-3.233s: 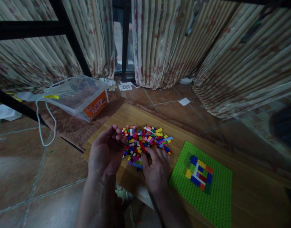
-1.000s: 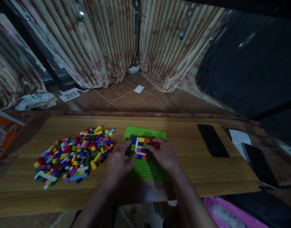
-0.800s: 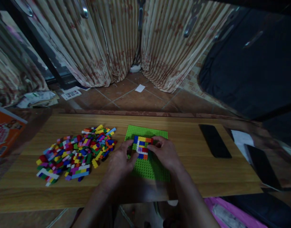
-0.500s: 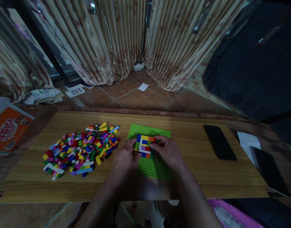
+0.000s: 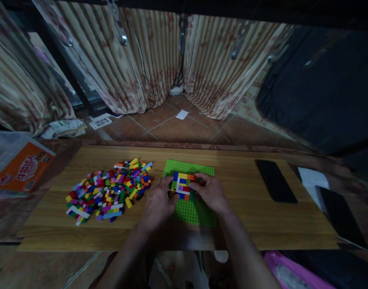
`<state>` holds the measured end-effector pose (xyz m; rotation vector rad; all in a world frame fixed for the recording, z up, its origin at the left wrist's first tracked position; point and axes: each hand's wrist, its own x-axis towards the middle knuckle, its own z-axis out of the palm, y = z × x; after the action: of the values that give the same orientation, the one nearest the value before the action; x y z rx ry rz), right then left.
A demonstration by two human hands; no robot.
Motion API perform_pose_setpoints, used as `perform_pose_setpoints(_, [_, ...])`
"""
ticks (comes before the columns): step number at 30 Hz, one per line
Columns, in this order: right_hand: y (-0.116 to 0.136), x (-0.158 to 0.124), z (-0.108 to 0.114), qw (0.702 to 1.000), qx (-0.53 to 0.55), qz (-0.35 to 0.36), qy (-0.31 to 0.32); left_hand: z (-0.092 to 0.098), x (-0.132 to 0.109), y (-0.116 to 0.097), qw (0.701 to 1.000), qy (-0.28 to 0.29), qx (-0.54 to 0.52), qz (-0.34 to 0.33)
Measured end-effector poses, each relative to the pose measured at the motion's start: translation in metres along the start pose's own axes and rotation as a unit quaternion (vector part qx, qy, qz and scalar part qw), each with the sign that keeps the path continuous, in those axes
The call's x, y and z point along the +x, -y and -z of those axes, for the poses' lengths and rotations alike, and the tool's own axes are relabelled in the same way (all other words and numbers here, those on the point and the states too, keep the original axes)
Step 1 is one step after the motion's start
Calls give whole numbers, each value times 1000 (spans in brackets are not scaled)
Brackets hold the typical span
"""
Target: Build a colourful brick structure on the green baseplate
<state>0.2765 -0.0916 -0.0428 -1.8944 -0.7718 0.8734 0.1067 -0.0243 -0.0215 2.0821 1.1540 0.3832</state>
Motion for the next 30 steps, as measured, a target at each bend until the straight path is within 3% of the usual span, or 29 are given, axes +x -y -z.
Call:
perform_pose_setpoints(4, [1, -1, 5, 1000, -12, 13, 7, 0, -2, 2, 1000, -13, -3, -21])
perform_pose_setpoints(8, [6, 2, 6, 999, 32, -23, 8, -3, -1, 5, 1000, -14, 11, -23])
perform_pose_setpoints(20, [10, 6, -2, 996, -16, -74, -39, -7, -2, 4, 998, 16, 60, 3])
perform_pose_setpoints(30, [3, 5, -2, 997, -64, -30, -43, -8, -2, 0, 999, 4, 49, 2])
